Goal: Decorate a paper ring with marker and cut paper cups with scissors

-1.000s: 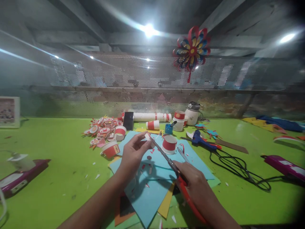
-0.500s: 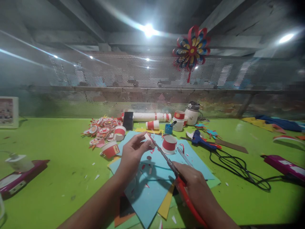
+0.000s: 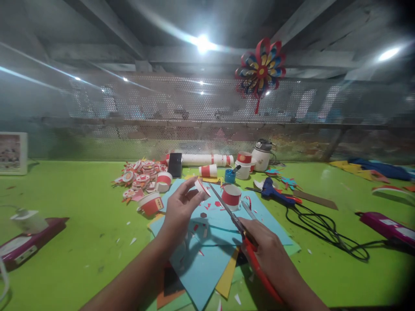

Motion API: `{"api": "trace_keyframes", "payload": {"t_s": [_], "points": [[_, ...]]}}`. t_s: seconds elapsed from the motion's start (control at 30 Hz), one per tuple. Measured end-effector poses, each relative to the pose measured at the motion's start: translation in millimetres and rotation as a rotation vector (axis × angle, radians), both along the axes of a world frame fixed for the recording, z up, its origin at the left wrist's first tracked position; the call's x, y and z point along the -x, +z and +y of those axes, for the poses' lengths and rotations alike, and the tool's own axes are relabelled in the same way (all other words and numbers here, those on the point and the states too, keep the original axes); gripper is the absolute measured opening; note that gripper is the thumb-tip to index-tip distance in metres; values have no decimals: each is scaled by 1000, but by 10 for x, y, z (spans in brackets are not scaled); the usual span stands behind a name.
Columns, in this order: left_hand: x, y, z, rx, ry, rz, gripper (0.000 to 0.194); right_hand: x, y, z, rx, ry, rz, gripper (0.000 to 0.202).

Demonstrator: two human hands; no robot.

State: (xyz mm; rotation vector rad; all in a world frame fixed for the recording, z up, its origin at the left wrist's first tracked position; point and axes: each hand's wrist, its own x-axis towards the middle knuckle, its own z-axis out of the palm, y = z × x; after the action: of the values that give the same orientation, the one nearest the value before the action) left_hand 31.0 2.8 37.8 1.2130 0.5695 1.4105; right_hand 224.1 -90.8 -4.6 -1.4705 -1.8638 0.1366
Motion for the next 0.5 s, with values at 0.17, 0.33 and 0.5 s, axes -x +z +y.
{"api": "trace_keyframes", "payload": {"t_s": [0.17,0.33,0.5], "points": [[8,4,7,-12,-21,3,49,8,-21,8,-93,-15,25,25],[-9,34,-25,0,-16,-14,50,42,-7,0,-81,-16,-6,23],[-3,88,-71,59,-99,-62,51,78,3,-32,-30,-30,-87,27]]}}
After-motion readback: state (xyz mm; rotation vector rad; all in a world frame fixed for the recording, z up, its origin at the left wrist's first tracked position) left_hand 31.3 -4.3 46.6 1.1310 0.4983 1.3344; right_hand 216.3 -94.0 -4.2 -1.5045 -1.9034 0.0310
